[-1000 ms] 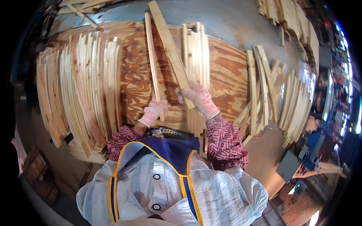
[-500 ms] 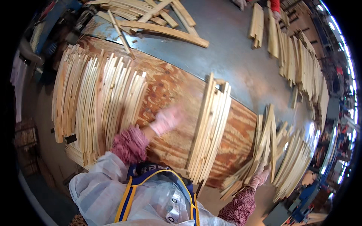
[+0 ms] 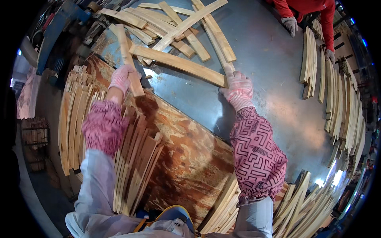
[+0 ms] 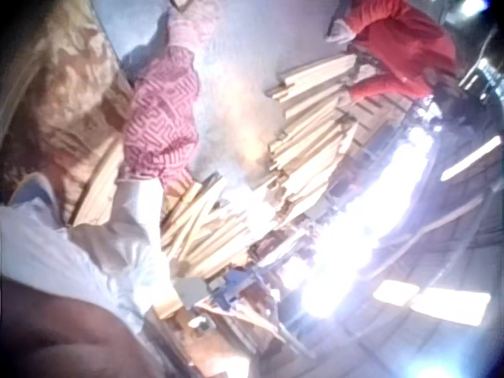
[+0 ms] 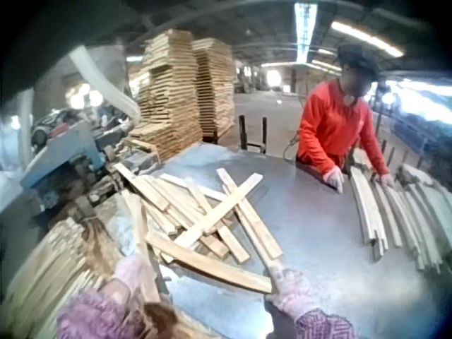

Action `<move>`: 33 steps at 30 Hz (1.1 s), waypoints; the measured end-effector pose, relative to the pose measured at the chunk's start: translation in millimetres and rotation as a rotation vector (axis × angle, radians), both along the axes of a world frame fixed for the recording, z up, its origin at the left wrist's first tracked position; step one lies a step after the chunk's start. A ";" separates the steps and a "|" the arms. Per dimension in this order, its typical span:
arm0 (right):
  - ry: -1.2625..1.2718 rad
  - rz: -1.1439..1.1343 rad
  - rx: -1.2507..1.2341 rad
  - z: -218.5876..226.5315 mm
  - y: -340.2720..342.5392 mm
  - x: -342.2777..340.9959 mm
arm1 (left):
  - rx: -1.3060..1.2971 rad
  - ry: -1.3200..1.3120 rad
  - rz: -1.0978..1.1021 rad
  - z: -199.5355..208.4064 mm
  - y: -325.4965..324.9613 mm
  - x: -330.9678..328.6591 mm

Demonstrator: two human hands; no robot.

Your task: The person gathers thin wooden planks from a workbench, aligns them into neat stacks, and carries the stacks to a conveyor belt. The person repeats this process multiple times, moving between the workbench and the conveyor.

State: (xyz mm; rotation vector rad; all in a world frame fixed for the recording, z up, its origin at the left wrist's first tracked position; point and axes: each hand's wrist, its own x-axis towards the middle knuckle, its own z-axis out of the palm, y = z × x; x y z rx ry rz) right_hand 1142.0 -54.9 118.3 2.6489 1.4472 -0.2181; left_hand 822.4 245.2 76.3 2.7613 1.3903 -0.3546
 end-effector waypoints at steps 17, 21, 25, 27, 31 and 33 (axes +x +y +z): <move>0.273 -0.438 0.374 -4.0 97.3 48.3 | -0.729 -0.677 0.325 45.3 -16.0 165.8; 0.195 -0.327 0.268 -19.4 108.7 45.7 | -1.301 -1.283 0.617 67.1 -68.6 163.7; 0.963 -0.233 0.375 6.5 38.1 63.7 | -1.530 -1.447 0.671 60.9 -94.7 147.2; 1.435 -0.468 0.496 25.4 -21.4 36.0 | -1.524 -1.476 0.704 75.3 -131.7 136.2; 1.810 -0.761 0.791 70.4 -126.3 -68.8 | -1.592 -1.355 0.713 65.8 -222.6 94.9; 1.744 -0.719 0.733 61.5 -172.1 -99.7 | -1.623 -1.274 0.667 61.8 -277.4 55.8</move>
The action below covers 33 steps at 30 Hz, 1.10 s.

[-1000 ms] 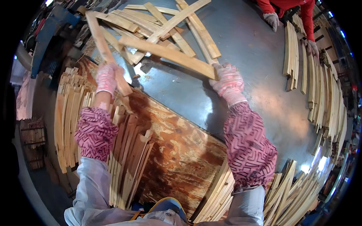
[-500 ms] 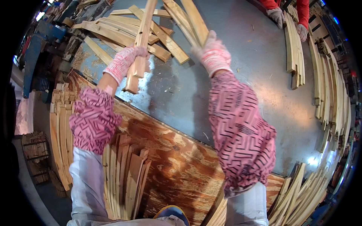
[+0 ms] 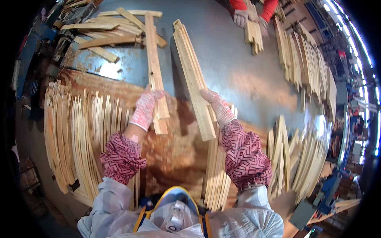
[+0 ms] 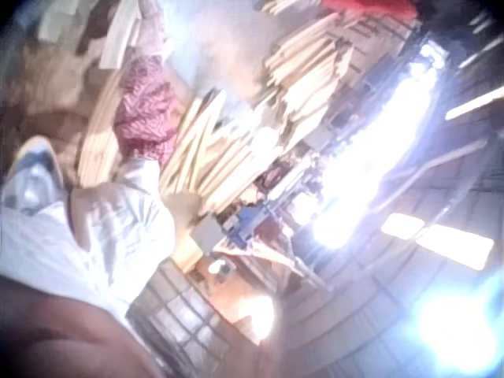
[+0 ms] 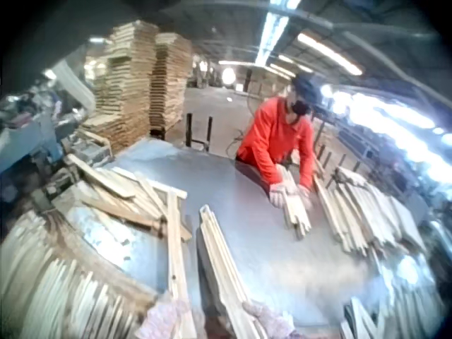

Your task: The person gathers thin wooden planks from a workbench, aligns them into neat stacks, and carries the stacks to a conveyor belt. The person repeats this process multiple times, moving between the workbench and the conveyor.

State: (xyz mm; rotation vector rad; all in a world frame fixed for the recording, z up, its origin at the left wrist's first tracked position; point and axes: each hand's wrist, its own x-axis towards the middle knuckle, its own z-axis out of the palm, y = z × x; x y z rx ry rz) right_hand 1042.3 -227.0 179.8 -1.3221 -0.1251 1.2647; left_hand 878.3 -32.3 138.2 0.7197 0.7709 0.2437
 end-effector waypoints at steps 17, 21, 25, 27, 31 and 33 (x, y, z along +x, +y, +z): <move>-0.387 -0.108 -0.446 28.5 -292.7 -190.4 | 0.171 0.199 -0.406 -53.5 -226.7 -197.5; -0.275 -0.305 -0.528 16.0 -363.9 -186.5 | 0.347 0.325 -0.607 -57.2 -290.6 -175.4; -0.198 -0.184 -0.670 13.8 -393.1 -213.6 | 0.384 0.185 -0.642 -95.1 -362.8 -173.4; -0.358 0.018 -0.806 -2.5 -407.9 -226.9 | 0.548 0.367 -0.953 -57.4 -359.1 -164.4; -0.866 0.349 -0.984 -50.0 -429.4 -225.2 | 0.778 0.646 -1.529 9.6 -327.5 -136.3; -0.884 0.209 -1.099 -9.8 -364.3 -204.0 | 0.841 0.646 -1.605 7.9 -310.6 -127.9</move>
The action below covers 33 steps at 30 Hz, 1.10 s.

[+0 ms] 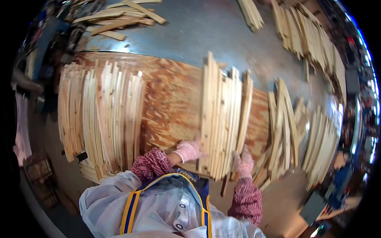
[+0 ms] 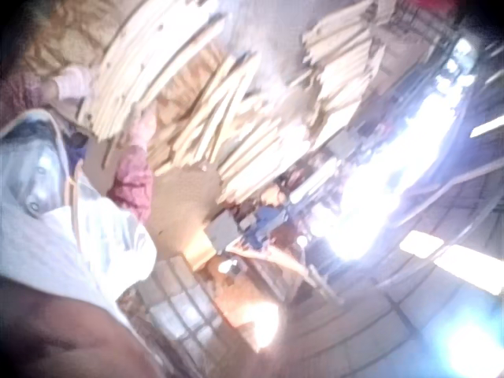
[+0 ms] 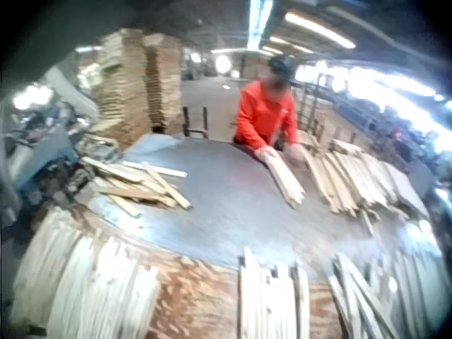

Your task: The person gathers thin wooden planks from a workbench, aligns them into neat stacks, and carries the stacks to a conveyor belt. The person repeats this process multiple times, moving between the workbench and the conveyor.

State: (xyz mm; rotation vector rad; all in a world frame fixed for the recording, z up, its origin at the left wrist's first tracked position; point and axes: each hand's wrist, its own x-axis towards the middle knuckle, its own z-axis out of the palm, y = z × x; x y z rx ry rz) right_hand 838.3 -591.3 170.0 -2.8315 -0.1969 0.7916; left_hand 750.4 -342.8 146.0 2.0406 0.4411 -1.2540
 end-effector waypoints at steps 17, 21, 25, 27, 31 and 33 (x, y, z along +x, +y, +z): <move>-0.516 0.669 0.406 -68.9 620.8 290.4 | 0.759 -0.330 0.657 -81.5 592.1 221.1; -0.340 0.670 0.252 -93.5 684.5 290.4 | 0.904 -0.326 0.374 -74.7 597.5 226.9; 0.125 0.472 0.402 -48.6 615.2 304.1 | 1.069 -0.301 0.438 -68.9 558.8 225.1; 0.188 0.345 0.520 -35.5 545.8 321.5 | 0.827 -0.466 0.894 -83.3 556.7 206.4; 0.107 0.092 0.667 2.6 352.0 304.3 | -1.280 -1.199 2.563 -82.8 544.7 173.5; -0.188 0.081 0.486 27.4 232.7 275.5 | -1.244 -1.016 2.568 -34.8 493.8 181.9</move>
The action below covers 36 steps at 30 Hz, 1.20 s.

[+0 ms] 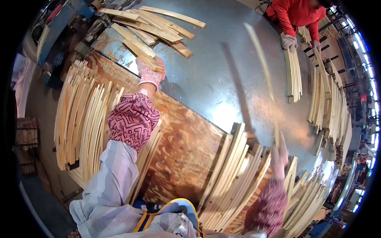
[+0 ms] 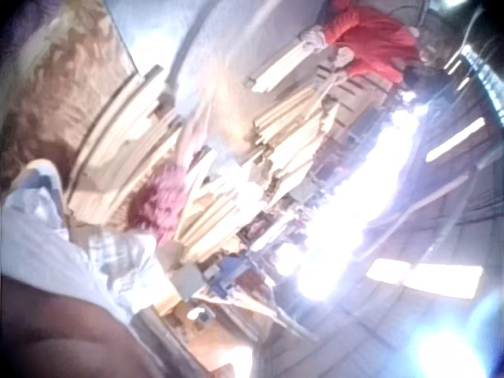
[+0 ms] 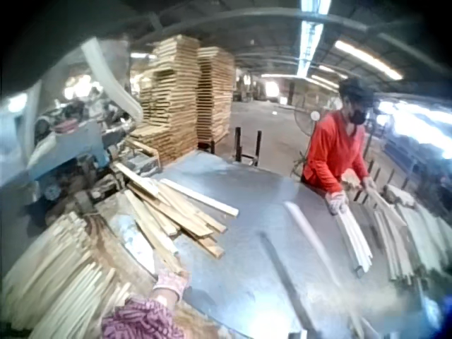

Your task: The person gathers thin wooden planks from a workbench, aligns them into neat stacks, and carries the stacks to a conveyor belt. The person repeats this process multiple times, moving between the workbench and the conveyor.

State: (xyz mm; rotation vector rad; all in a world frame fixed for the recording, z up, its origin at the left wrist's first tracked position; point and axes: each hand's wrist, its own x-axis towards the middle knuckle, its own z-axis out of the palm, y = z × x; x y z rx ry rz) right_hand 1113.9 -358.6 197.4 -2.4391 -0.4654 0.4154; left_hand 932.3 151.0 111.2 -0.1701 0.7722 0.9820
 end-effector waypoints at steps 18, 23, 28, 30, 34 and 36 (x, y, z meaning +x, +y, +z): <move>-0.488 -0.211 -0.331 -37.8 -151.6 -92.7 | 0.549 0.452 -1.227 -28.8 -352.1 -160.1; -0.468 0.050 0.073 -35.9 31.3 -46.2 | 1.252 0.607 -2.117 4.4 -422.6 -184.1; -0.475 0.399 0.038 -55.3 207.9 -24.5 | 1.236 0.204 -2.481 -34.9 -412.2 -173.7; -0.447 0.484 -0.101 -64.1 284.5 -24.6 | 0.472 -0.148 -2.018 -42.2 -399.8 -182.6; -0.603 0.656 0.066 -87.9 438.9 -14.5 | -0.809 -0.766 -1.158 -85.2 -436.8 -205.3; -0.657 0.663 -0.040 -78.3 499.9 -23.9 | -0.816 -0.839 -1.061 -92.8 -426.0 -207.9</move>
